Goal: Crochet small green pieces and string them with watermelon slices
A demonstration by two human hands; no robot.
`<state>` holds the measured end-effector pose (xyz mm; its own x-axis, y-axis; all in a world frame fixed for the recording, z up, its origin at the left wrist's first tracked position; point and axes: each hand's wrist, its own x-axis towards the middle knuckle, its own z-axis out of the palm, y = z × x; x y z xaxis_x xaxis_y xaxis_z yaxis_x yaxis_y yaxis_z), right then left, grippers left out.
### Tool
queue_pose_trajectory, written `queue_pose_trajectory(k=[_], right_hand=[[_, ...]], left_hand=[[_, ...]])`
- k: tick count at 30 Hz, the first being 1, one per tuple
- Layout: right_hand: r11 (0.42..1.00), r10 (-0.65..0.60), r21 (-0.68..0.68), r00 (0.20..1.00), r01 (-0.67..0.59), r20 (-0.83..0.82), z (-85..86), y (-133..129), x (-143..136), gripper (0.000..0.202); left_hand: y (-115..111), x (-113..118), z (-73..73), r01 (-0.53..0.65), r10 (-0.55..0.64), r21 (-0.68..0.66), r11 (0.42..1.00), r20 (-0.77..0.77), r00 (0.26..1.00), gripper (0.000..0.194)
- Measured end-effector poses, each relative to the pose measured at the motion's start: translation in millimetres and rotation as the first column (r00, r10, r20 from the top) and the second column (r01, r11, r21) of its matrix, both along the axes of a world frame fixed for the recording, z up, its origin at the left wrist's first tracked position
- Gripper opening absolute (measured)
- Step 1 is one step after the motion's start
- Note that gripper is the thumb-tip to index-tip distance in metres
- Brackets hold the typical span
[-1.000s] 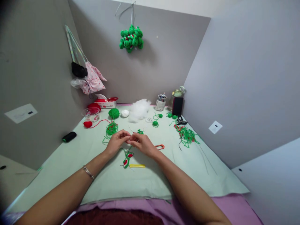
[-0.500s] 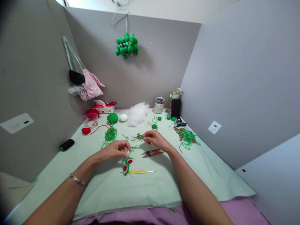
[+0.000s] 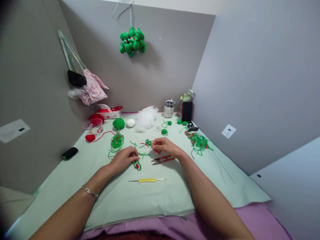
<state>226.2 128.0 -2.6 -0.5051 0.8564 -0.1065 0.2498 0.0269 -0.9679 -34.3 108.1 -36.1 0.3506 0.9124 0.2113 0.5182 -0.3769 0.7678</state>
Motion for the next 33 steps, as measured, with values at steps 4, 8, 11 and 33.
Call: queue_pose_trajectory(k=[4,8,11,33], right_hand=[[0.999,0.020,-0.025,1.000,-0.020,-0.020,4.4,-3,1,0.038],[0.988,-0.143,0.047,0.987,0.147,-0.068,-3.3,6,4,0.037],[0.972,-0.214,0.089,0.976,0.217,-0.048,-9.2,14,8,0.035],[0.952,-0.187,0.270,0.973,0.145,0.136,-0.3,1,-8,0.032]], left_hand=[[-11,10,6.3,0.044,-0.046,0.050,0.998,0.028,0.999,0.006],[-27,23,9.8,0.350,-0.347,0.016,0.937,-0.084,0.934,0.014],[-35,31,6.1,0.443,-0.435,0.008,0.897,-0.173,0.884,0.013],[28,-142,30.6,-0.341,0.356,0.110,0.934,-0.186,0.916,0.025]])
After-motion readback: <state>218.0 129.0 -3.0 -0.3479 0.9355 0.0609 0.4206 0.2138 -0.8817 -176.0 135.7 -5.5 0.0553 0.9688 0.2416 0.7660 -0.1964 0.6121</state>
